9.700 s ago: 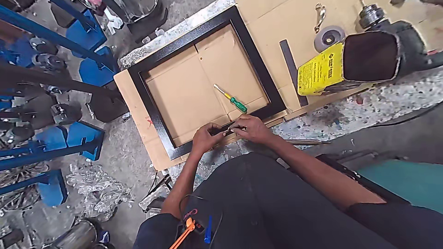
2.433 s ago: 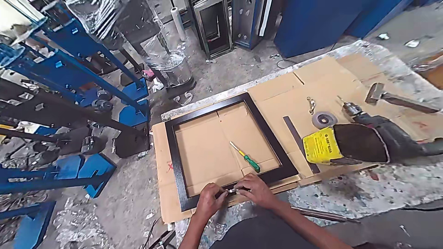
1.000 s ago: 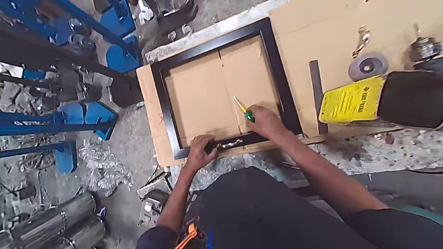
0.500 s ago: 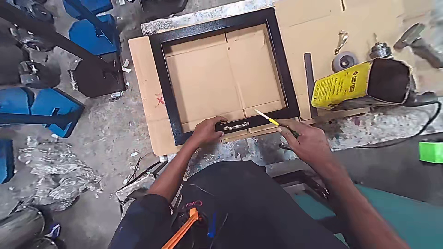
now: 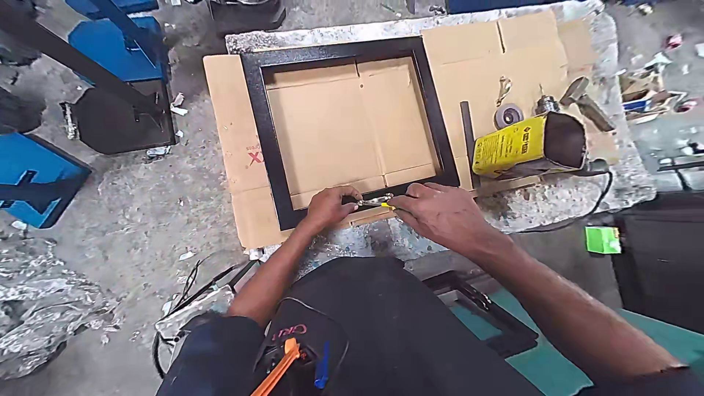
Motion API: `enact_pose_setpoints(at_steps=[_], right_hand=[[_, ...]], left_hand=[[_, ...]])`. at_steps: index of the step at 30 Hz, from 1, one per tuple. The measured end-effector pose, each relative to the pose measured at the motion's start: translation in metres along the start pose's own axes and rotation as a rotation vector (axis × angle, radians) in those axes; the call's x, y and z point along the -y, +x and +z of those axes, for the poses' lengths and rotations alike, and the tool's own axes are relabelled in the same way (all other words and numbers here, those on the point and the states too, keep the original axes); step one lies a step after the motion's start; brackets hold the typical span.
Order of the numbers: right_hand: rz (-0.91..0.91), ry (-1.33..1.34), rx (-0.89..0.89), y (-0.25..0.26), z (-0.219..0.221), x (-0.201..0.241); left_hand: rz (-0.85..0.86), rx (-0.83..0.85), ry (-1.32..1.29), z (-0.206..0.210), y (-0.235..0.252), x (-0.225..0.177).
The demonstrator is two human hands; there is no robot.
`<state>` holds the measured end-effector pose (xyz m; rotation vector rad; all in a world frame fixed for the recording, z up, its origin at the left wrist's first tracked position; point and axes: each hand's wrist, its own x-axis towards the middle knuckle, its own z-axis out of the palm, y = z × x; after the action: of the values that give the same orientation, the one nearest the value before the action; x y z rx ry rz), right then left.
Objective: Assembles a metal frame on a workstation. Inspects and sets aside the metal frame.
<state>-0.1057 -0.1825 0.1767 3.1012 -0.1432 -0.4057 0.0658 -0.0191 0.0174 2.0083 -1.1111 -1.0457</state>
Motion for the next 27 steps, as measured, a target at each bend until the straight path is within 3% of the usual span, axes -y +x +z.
enact_pose_setpoints(at_steps=[27], right_hand=[[-0.29,-0.177,0.033,0.033,-0.024,0.006]], left_hand=[[0.011,0.019,-0.008,-0.004,0.001,-0.003]])
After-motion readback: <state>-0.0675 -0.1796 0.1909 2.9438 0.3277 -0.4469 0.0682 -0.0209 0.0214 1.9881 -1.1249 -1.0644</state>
